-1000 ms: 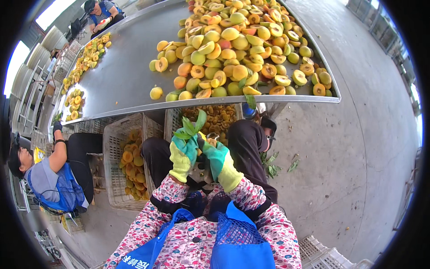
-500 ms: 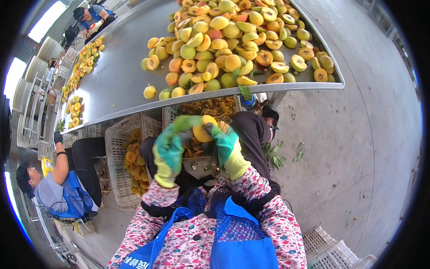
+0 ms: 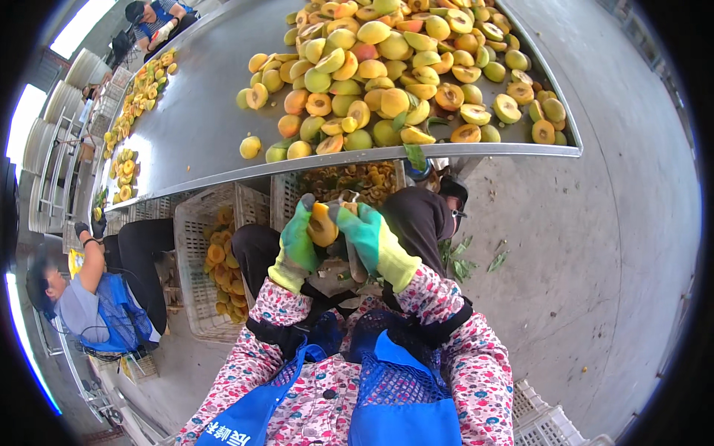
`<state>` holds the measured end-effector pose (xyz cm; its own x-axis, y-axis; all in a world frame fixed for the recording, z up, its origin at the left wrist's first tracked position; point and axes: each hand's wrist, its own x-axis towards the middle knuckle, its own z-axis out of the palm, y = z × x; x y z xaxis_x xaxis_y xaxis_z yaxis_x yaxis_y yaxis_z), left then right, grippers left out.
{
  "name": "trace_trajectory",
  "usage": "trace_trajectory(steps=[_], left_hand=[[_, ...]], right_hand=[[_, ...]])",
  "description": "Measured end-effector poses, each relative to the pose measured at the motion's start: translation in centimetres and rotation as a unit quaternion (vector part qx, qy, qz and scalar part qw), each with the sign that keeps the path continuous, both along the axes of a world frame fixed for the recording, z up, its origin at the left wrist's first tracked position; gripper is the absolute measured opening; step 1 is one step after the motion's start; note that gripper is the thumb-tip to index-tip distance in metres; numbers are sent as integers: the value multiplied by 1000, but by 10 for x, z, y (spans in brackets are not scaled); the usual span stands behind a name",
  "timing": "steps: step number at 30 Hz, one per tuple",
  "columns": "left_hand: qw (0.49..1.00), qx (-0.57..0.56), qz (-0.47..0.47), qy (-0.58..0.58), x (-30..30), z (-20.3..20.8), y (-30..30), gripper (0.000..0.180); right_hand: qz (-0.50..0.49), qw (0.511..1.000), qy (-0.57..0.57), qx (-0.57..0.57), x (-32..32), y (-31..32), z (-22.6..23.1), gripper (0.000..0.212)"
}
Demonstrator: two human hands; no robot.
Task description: Sorting and removing pits from peaches at a processing station using a small knife.
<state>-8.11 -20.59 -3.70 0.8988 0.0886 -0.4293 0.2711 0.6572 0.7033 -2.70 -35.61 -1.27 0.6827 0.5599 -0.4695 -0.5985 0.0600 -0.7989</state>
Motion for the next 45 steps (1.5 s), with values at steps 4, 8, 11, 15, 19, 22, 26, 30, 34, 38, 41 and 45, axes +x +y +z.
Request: trace_trajectory(steps=[4,8,11,15,19,22,26,30,34,38,41,45], left_hand=[[990,-115,76,6,-8,2,-4,51],[994,-51,91,-34,-15,-4,-3,51],[996,-23,65,-64,-16,-8,-7,50],[987,88,69,-119,-16,-4,-18,47],[982,112,50,-146,-8,2,-25,49],[966,178,59,-178,-11,10,-38,45],[962,216,71,-148,-9,9,-46,46],[948,272,66,-154,1,13,-47,51],[985,157,43,-52,7,22,-36,52],[995,87,-40,25,15,25,-24,61],[984,132,-117,-3,17,31,-17,63],[987,70,-133,51,19,30,-12,60]], right_hand=[[-87,992,-92,-3,-19,-14,-7,28],[-34,935,-309,-174,-38,-12,-7,21],[30,864,-421,-275,-44,-11,-1,20],[55,839,-446,-306,-46,-12,0,23],[59,838,-422,-342,-47,-6,-5,26],[26,858,-395,-329,-47,-6,-7,26],[47,836,-450,-312,-50,-8,-7,25],[58,815,-504,-281,-47,-15,-12,28],[89,771,-565,-280,-40,-23,0,34],[248,769,-471,-352,-33,-21,15,32],[182,838,-410,-310,-37,-19,14,41],[187,840,-420,-288,-41,-23,4,37]])
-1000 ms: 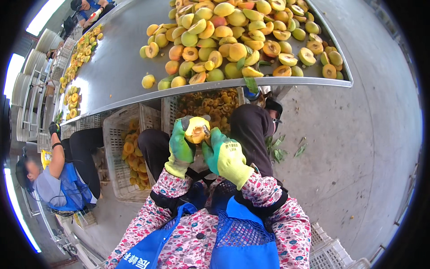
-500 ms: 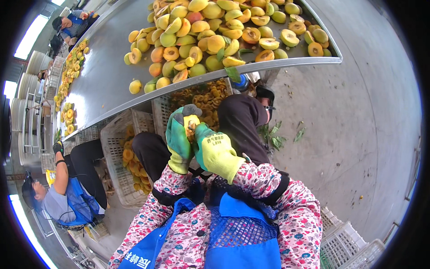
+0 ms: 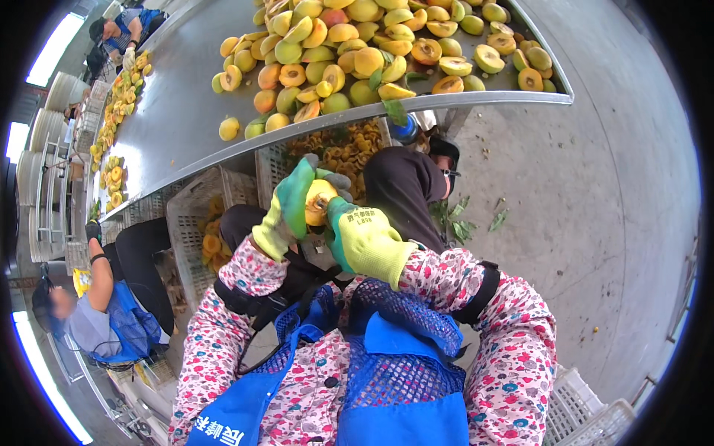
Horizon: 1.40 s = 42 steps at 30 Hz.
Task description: Sorting and removing pits from peaches at a processing station using a small knife.
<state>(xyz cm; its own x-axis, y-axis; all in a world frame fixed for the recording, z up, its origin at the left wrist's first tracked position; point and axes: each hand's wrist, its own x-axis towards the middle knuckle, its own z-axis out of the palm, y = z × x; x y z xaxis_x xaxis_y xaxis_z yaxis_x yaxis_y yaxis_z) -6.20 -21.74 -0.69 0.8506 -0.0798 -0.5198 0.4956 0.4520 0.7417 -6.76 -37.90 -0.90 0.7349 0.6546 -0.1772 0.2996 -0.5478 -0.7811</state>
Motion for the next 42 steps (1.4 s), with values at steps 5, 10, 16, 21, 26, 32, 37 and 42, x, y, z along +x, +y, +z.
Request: trace_trajectory(steps=[5,10,16,21,26,32,37,42], left_hand=[[991,111,-72,-33,6,6,2,54],[986,83,96,-110,-16,-14,-13,46],[981,-10,97,-168,-9,8,-18,42],[985,76,14,-152,-15,14,-6,37],[986,91,-84,-113,-10,21,7,31],[964,48,202,-165,-37,-40,11,44],[916,162,283,-232,-39,-31,38,50],[800,422,310,-293,-49,3,82,40]], right_hand=[[-15,995,96,26,4,2,15,29],[-4,914,362,183,14,2,21,23],[-3,863,446,237,24,-6,39,18],[53,974,189,115,18,-3,35,21],[61,858,471,199,27,-7,53,19],[-16,704,611,361,-2,21,16,19],[-41,763,464,447,4,46,10,20],[-108,841,450,280,39,39,-31,18]])
